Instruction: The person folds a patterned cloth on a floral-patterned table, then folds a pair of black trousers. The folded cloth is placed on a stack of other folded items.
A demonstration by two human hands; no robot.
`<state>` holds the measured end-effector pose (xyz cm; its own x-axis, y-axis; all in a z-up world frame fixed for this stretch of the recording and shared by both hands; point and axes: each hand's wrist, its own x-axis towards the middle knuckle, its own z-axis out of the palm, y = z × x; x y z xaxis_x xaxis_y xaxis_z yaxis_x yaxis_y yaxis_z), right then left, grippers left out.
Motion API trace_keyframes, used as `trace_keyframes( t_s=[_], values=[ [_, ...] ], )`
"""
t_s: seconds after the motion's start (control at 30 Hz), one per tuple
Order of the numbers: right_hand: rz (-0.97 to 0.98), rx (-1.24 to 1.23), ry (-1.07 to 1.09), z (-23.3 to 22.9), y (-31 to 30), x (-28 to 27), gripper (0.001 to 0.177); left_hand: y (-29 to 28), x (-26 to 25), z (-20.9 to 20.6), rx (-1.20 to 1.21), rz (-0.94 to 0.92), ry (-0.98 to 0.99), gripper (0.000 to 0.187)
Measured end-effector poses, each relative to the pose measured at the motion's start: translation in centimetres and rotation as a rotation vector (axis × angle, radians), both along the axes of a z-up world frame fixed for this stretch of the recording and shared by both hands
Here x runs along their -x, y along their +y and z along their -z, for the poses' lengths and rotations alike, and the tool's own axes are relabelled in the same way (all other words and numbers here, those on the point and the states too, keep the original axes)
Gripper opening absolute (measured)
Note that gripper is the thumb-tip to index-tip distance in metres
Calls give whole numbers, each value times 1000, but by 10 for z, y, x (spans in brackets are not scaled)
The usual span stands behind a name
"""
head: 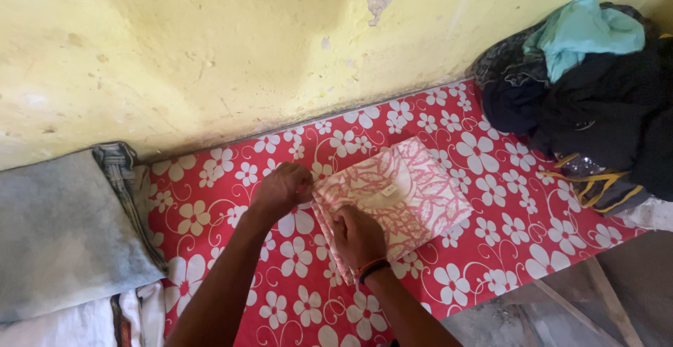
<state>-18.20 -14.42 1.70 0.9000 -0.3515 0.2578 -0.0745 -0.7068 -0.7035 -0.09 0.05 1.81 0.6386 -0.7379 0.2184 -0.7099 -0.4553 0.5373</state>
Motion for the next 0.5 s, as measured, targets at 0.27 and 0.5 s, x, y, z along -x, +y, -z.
trace_keyframes(
  t_s=[0.27, 0.5],
  values=[
    [-17, 2, -28, -1, -2, 1, 9, 2, 15, 23, 329, -71, 467, 11],
    [-12, -25, -23, -1, -3, 2, 7, 2, -10, 30, 220, 5, 424, 13]
  ],
)
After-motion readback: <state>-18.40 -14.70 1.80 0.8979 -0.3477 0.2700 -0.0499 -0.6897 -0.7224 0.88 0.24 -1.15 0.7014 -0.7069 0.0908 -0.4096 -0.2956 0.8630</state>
